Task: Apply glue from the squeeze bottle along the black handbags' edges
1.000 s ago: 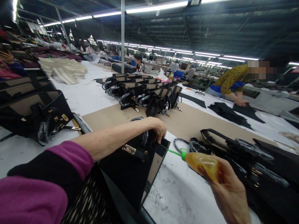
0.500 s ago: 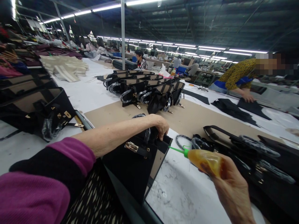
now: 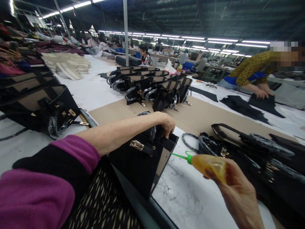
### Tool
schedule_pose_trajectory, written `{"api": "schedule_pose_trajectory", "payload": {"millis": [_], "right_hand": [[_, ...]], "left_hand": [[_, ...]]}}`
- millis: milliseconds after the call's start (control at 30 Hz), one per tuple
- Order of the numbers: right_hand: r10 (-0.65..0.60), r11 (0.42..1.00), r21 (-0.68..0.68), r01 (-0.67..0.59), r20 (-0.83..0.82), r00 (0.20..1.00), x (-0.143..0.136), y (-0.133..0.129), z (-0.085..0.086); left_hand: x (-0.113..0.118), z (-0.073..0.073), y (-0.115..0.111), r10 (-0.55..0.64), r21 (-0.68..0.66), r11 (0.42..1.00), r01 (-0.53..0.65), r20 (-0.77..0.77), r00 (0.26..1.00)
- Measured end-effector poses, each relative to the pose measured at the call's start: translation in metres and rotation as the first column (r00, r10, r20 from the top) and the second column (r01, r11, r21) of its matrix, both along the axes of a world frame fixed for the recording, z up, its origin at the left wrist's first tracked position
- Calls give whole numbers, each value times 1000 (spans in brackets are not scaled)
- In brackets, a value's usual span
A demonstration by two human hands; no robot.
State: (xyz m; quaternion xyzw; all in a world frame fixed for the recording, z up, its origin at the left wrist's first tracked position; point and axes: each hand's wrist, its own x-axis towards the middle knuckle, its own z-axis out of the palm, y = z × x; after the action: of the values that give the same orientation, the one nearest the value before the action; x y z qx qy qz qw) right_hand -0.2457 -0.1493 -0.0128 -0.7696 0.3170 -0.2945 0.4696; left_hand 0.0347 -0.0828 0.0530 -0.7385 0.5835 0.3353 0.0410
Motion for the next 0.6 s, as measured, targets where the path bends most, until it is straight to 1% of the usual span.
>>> {"api": "schedule_pose_trajectory", "payload": {"millis": [100, 233, 367, 467, 600], "right_hand": [[18, 1000, 10, -18, -4, 1000, -3, 4, 0], [36, 998, 55, -37, 3, 999, -5, 7, -6], [60, 996, 70, -59, -20, 998, -7, 12, -11], [45, 998, 37, -45, -11, 999, -6, 12, -8], [-21, 998, -53, 22, 19, 1000, 0, 7, 0]], "left_hand": [[0, 0, 0, -19, 42, 999, 15, 86, 996], [-3, 2, 2, -42, 63, 997, 36, 100, 994], [-6, 4, 3, -48, 34, 998, 44, 127, 991], [-7, 4, 3, -46, 24, 999, 44, 139, 989], [-6, 2, 1, -124, 38, 992, 120, 142, 982]]}}
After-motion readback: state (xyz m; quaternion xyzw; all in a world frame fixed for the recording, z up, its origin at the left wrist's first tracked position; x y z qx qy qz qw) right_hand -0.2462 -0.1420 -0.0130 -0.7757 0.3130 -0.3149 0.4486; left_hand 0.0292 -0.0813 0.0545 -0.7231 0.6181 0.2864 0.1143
